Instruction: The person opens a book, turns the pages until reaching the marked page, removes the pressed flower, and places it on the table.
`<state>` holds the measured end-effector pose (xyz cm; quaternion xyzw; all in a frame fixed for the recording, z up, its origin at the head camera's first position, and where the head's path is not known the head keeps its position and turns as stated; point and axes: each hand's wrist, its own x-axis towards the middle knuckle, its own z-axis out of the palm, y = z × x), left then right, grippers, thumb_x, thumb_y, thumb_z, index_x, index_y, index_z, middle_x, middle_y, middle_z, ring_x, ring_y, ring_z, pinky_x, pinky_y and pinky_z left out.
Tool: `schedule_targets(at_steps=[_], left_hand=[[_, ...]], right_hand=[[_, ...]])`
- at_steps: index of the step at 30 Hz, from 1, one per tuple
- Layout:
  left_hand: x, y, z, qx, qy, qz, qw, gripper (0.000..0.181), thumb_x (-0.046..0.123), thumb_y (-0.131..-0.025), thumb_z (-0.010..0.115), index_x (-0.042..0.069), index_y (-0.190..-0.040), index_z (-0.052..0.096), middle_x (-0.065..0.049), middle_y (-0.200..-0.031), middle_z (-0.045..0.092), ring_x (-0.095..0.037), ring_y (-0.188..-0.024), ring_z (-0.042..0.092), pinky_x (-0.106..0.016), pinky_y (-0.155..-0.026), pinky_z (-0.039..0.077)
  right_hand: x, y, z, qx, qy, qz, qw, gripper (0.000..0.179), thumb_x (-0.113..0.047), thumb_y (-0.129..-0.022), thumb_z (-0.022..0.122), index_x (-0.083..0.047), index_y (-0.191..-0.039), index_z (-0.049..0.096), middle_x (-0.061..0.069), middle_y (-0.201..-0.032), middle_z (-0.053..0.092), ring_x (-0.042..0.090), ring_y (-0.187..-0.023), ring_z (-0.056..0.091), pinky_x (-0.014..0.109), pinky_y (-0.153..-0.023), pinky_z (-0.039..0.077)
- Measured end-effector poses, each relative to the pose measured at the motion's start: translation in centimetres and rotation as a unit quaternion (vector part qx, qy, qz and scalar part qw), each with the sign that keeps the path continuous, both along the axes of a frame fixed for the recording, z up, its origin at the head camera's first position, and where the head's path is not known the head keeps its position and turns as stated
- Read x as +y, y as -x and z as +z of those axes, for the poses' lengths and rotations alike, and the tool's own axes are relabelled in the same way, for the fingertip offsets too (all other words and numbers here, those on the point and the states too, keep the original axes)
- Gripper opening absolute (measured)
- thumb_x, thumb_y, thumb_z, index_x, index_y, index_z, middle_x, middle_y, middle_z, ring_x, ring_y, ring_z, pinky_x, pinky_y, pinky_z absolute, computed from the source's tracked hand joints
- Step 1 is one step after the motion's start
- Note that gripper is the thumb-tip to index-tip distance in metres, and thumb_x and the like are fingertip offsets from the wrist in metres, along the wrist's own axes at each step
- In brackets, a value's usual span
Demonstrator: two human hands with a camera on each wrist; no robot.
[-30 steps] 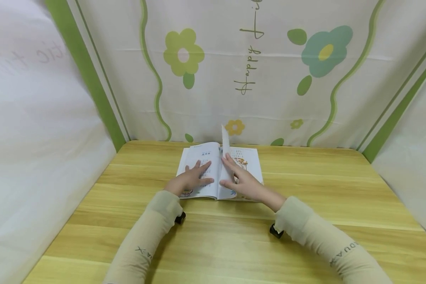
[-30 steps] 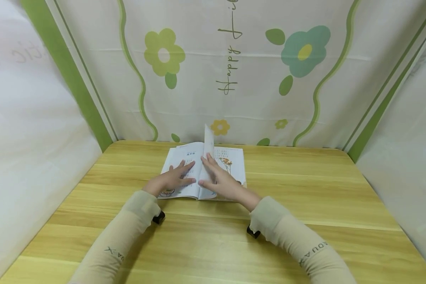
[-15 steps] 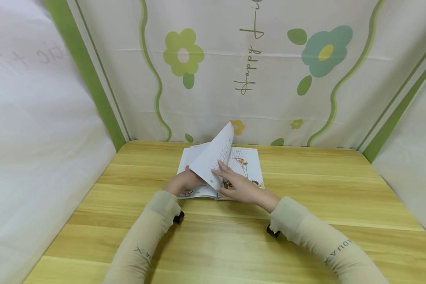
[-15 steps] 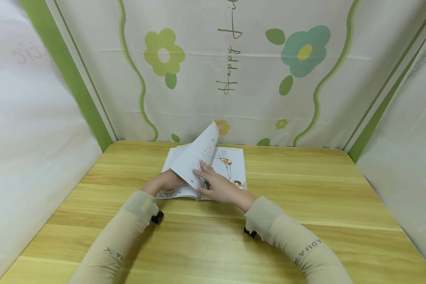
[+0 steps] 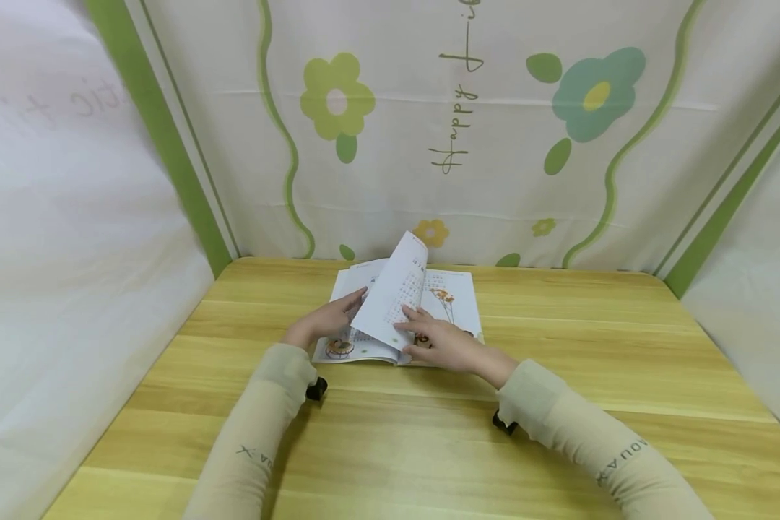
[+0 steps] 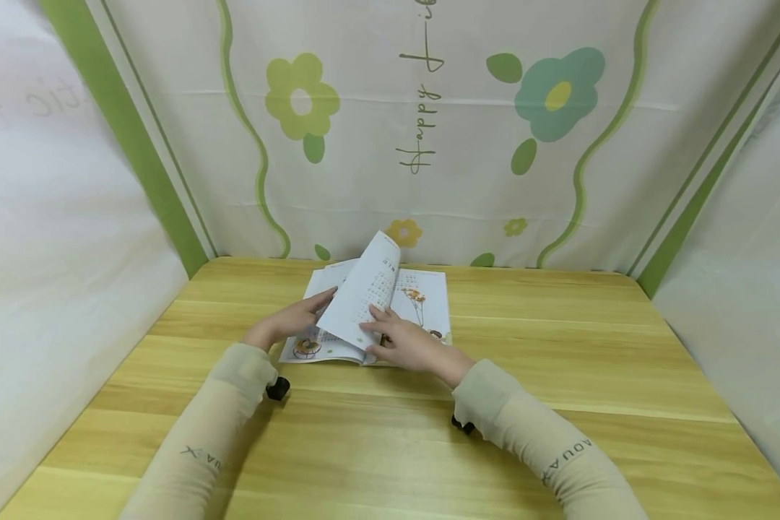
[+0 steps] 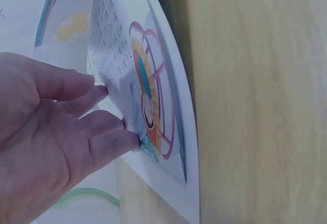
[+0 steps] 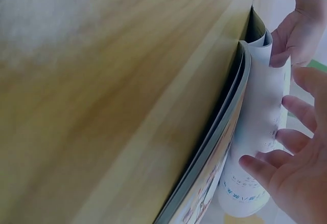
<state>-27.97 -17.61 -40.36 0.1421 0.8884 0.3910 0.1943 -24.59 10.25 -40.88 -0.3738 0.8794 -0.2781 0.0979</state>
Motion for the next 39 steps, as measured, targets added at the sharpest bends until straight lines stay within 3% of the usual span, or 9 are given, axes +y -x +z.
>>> schedule_targets(at_steps=[7,12,18,23,28,34,39], left_hand=[[0.0,0.1,0.0,-0.010,-0.042,0.038,0.9983,0.059,0.022,-0.113,0.026,0.012,-0.166,0.003,-0.019,-0.169,0.013,-0.035,-0.156,0.009,-0.050,-0.124,0.007],[0.2,0.1,-0.1,-0.005,-0.062,0.049,0.9969,0.070,0.040,-0.113,0.030,0.012,-0.165,-0.009,-0.016,-0.171,-0.002,-0.035,-0.156,0.001,-0.053,-0.124,0.004],[1.1,0.3,-0.5,0.046,-0.026,0.045,0.9976,0.082,0.043,-0.111,0.041,0.008,-0.163,-0.012,-0.018,-0.169,-0.012,-0.034,-0.155,-0.006,-0.052,-0.124,0.004],[1.8,0.2,-0.5,0.077,-0.003,0.044,0.9960,0.085,0.039,-0.109,0.048,0.008,-0.164,-0.010,-0.021,-0.166,-0.021,-0.043,-0.153,-0.010,-0.061,-0.121,0.002],[2.3,0.1,-0.6,0.076,0.002,0.021,0.9969,0.075,0.032,-0.111,0.044,0.009,-0.165,-0.003,-0.016,-0.167,-0.020,-0.054,-0.148,-0.014,-0.067,-0.118,-0.003],[2.8,-0.2,-0.5,0.082,0.039,-0.026,0.9955,0.063,0.034,-0.112,0.038,0.012,-0.166,0.014,-0.012,-0.170,-0.007,-0.058,-0.147,-0.010,-0.068,-0.117,-0.002],[3.4,-0.2,-0.5,0.096,0.069,-0.068,0.9907,0.058,0.035,-0.113,0.035,0.014,-0.165,0.022,-0.017,-0.170,0.001,-0.047,-0.152,-0.005,-0.064,-0.119,-0.005]], right_hand=[[0.0,0.1,0.2,0.004,-0.002,0.009,0.9999,0.044,-0.029,-0.105,0.062,-0.010,-0.144,0.061,0.010,-0.165,0.029,0.038,-0.153,0.018,0.053,-0.121,0.022],[-0.5,-0.1,0.5,0.000,-0.008,0.017,0.9998,0.040,-0.028,-0.105,0.061,-0.009,-0.140,0.064,0.011,-0.162,0.035,0.041,-0.151,0.021,0.055,-0.119,0.025],[-1.5,0.0,0.6,0.005,-0.011,0.031,0.9995,0.041,-0.029,-0.105,0.061,-0.006,-0.139,0.065,0.014,-0.160,0.037,0.045,-0.151,0.020,0.057,-0.119,0.023],[-2.5,-0.1,0.3,0.003,-0.018,0.042,0.9989,0.043,-0.031,-0.105,0.060,-0.005,-0.140,0.063,0.014,-0.159,0.039,0.048,-0.150,0.018,0.061,-0.118,0.022],[-2.9,-0.3,0.2,-0.003,-0.020,0.042,0.9989,0.044,-0.032,-0.106,0.059,-0.005,-0.140,0.063,0.013,-0.160,0.038,0.047,-0.151,0.015,0.064,-0.118,0.020],[-2.9,-0.3,0.3,-0.008,-0.018,0.052,0.9985,0.043,-0.031,-0.106,0.060,-0.007,-0.141,0.063,0.012,-0.160,0.038,0.039,-0.152,0.019,0.061,-0.118,0.022],[-2.6,-0.2,0.2,-0.015,-0.023,0.067,0.9973,0.041,-0.030,-0.106,0.059,-0.009,-0.142,0.063,0.007,-0.160,0.038,0.036,-0.153,0.017,0.059,-0.119,0.023]])
